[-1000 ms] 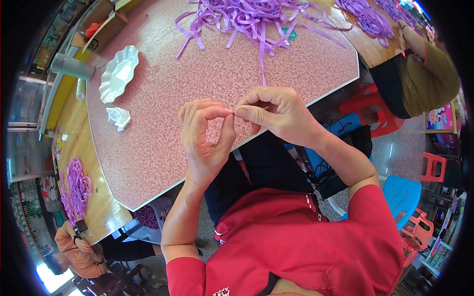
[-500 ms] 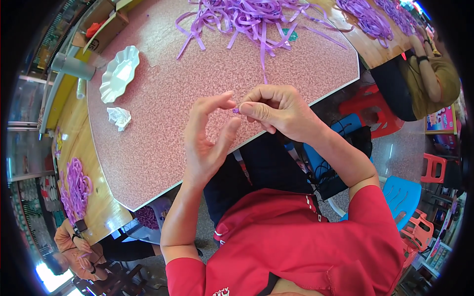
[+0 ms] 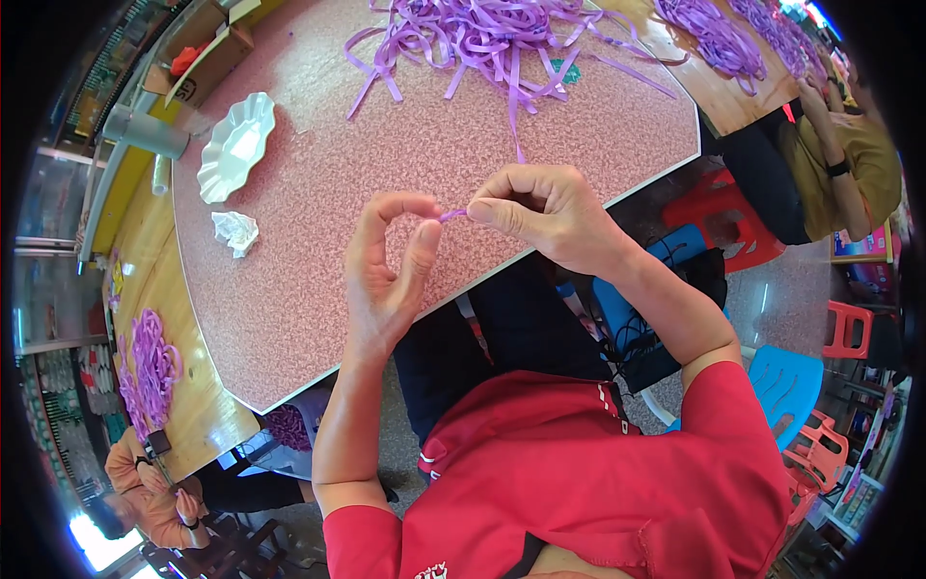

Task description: Knotting and tying purple plastic ribbons at a workshop table.

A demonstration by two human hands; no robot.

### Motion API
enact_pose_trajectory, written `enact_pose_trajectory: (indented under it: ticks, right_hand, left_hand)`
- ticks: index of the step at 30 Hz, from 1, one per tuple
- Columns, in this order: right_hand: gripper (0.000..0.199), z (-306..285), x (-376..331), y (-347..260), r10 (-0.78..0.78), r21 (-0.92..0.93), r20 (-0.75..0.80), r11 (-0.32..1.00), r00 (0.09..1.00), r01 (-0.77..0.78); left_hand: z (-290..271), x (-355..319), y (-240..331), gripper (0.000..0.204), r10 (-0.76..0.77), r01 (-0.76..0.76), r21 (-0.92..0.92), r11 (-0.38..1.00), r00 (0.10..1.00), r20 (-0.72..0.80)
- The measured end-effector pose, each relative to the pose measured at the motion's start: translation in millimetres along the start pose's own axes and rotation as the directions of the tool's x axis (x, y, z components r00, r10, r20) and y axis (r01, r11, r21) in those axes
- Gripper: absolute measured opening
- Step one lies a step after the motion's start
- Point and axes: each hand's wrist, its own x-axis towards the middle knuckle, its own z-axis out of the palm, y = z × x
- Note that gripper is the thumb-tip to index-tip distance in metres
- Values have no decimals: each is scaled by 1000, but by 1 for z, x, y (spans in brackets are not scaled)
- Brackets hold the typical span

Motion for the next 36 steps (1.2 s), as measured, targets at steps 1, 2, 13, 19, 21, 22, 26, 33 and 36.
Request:
enact_pose_trajectory:
  ticks: [1,2,13,19,21,22,26,33,36]
  right_hand:
    - [13,1,0,-1,-3,-15,1,1000,1000,3]
    - [12,3,-1,-3,-7,-31,2,1000,1000,8]
    - [10,-1,-1,-10,-198,-300,46,932,979,202]
    - [7,1,-4,-9,-219,-191,12,957,976,217]
    - [7,1,-4,-10,-226,-191,12,956,974,224]
    - [8,1,-4,-9,-230,-196,0,954,973,226]
    - [8,-2,-4,-11,-235,-227,-38,948,971,221]
    - [14,-5,1,-15,-94,116,-30,988,995,97]
    - [17,-6,6,-11,-22,208,-50,978,998,32]
  left_hand:
    - [7,1,6,20,57,-55,62,997,998,-28]
    - [11,3,13,25,116,-108,125,986,992,-53]
    - [-2,3,-1,43,-259,290,-66,955,921,290]
    - [6,2,0,34,-240,294,-287,912,948,209]
    - [5,1,-4,32,-262,316,-337,887,945,197]
    - [3,1,-7,29,-275,347,-370,862,932,234]
    - [-3,0,-4,20,-358,456,-377,806,883,303]
    - [-5,-2,9,12,-376,456,-427,780,889,261]
    - [-5,-5,12,13,-366,439,-452,776,898,245]
